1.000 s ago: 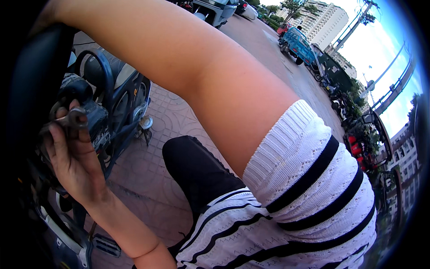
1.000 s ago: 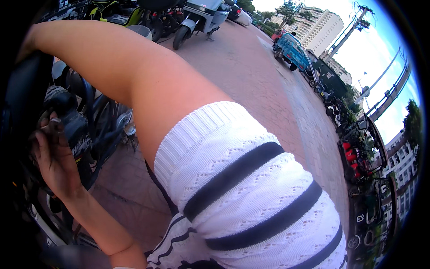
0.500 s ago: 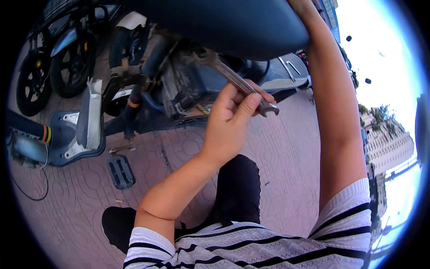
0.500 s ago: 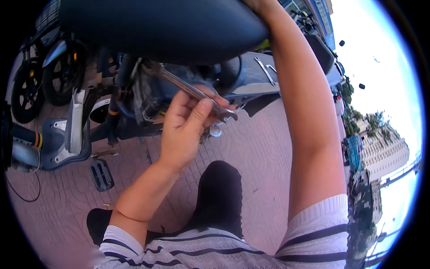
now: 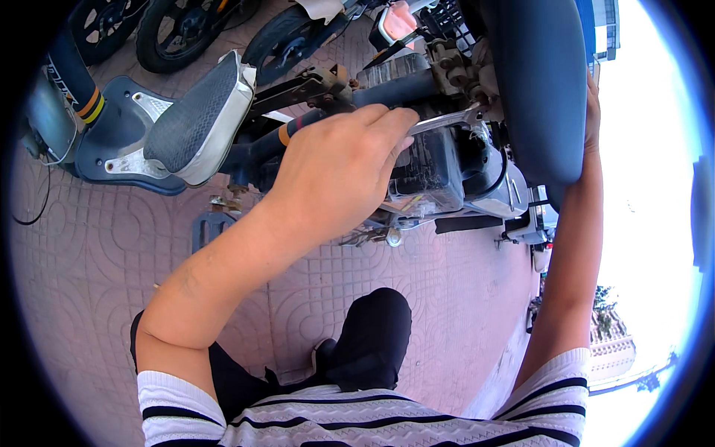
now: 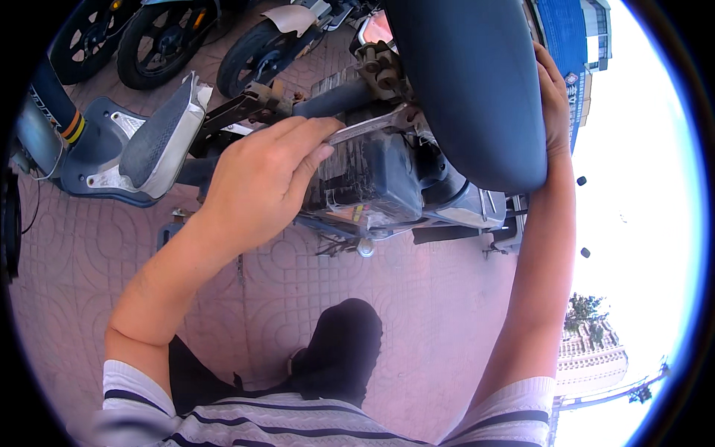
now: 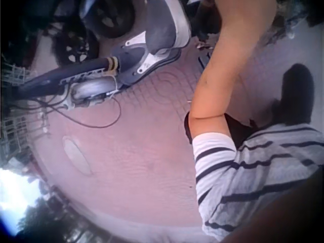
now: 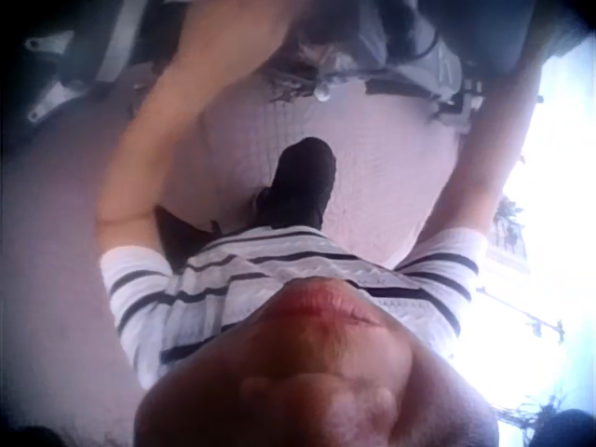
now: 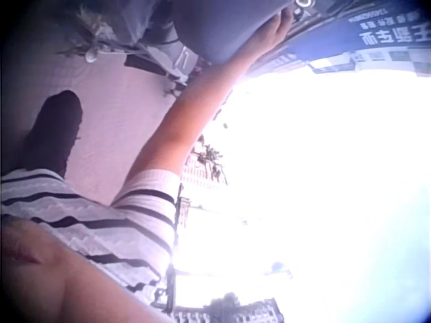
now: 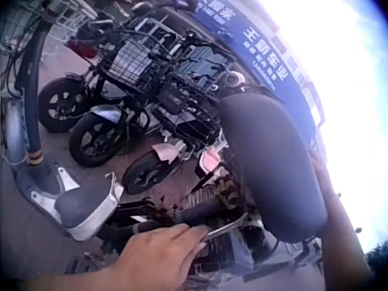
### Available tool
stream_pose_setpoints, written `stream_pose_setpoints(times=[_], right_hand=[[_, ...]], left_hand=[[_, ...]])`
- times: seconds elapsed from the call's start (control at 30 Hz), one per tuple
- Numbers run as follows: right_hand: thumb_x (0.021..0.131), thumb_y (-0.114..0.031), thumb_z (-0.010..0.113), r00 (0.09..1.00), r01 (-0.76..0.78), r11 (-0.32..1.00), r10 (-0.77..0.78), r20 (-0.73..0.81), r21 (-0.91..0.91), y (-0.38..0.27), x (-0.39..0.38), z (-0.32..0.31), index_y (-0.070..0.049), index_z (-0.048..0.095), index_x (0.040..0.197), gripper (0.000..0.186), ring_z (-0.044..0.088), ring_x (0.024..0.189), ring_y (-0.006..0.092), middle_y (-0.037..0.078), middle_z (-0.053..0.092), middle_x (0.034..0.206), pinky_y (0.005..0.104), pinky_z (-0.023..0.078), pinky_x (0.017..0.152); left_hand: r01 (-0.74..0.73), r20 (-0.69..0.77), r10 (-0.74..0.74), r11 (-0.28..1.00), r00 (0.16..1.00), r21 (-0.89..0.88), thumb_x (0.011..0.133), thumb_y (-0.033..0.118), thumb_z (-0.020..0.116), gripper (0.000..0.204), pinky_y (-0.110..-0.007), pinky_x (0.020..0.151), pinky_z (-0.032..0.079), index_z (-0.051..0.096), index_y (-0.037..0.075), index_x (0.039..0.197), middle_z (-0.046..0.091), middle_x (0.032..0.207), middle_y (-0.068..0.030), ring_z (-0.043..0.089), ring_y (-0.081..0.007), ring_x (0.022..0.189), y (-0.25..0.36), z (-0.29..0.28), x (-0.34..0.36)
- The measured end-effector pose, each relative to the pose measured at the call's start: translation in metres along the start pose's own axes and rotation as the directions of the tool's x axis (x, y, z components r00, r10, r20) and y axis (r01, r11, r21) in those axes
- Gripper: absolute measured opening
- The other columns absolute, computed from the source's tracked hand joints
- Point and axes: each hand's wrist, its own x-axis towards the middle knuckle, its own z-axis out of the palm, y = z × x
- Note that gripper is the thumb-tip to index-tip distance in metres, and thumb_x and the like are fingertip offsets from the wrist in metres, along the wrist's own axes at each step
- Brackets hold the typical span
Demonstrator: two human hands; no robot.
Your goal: The person kneels beside a scooter and uses a wrench to loosen and remove bolts from the seat. They lift the seat off, place it on the scooter's footrest, and continue using the wrench on the exposed frame area.
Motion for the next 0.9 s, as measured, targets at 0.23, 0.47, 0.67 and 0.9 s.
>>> stream_pose_setpoints(times=[0.23, 0.47, 0.67, 0.9], right_hand=[[0.093, -0.011, 0.057, 0.999, 0.006, 0.996, -0.010, -0.040, -0.089, 0.016, -0.005, 0.003, -0.009, 0.057, 0.127, 0.035, 0.059, 0.113, 0.0242, 0.013, 0.051, 0.132, 0.0317, 0.055, 0.088], [0.092, -0.011, 0.059, 0.991, 0.050, 0.964, -0.079, -0.104, -0.262, 0.037, -0.013, 0.017, -0.010, 0.056, 0.129, 0.038, 0.058, 0.115, 0.0237, 0.014, 0.050, 0.133, 0.0318, 0.055, 0.090], [0.091, -0.012, 0.060, 0.923, -0.306, 0.641, 0.381, 0.054, 0.704, 0.002, 0.001, 0.009, -0.008, 0.056, 0.127, 0.036, 0.066, 0.101, 0.0210, 0.013, 0.053, 0.129, 0.0272, 0.059, 0.078], [0.094, -0.007, 0.053, 0.984, 0.153, 0.964, -0.170, -0.061, -0.218, 0.024, -0.004, 0.019, -0.007, 0.058, 0.125, 0.032, 0.067, 0.098, 0.0196, 0.012, 0.056, 0.125, 0.0267, 0.061, 0.074]], left_hand=[[-0.142, 0.041, 0.136, 0.971, 0.990, 0.194, 0.088, 0.015, 0.057, 0.018, -0.039, 0.065, 0.051, 0.065, 0.007, 0.102, 0.064, 0.085, -0.0089, 0.063, -0.0300, 0.077, -0.010, -0.011, 0.024], [-0.256, 0.127, 0.226, 0.903, 0.966, 0.343, 0.086, 0.017, 0.058, 0.017, -0.040, 0.070, 0.051, 0.067, 0.008, 0.096, 0.065, 0.087, -0.0083, 0.063, -0.0300, 0.079, -0.013, -0.029, 0.048], [-0.396, 0.130, 0.374, 0.858, 0.918, 0.327, 0.087, 0.021, 0.057, 0.018, -0.043, 0.069, 0.050, 0.065, 0.005, 0.088, 0.065, 0.077, -0.0128, 0.063, -0.0329, 0.077, -0.008, -0.051, 0.066], [-0.327, 0.281, 0.246, 0.897, 0.928, 0.296, 0.085, 0.018, 0.054, 0.021, -0.047, 0.073, 0.049, 0.064, 0.001, 0.078, 0.065, 0.079, -0.0173, 0.064, -0.0354, 0.081, 0.003, -0.058, 0.078]])
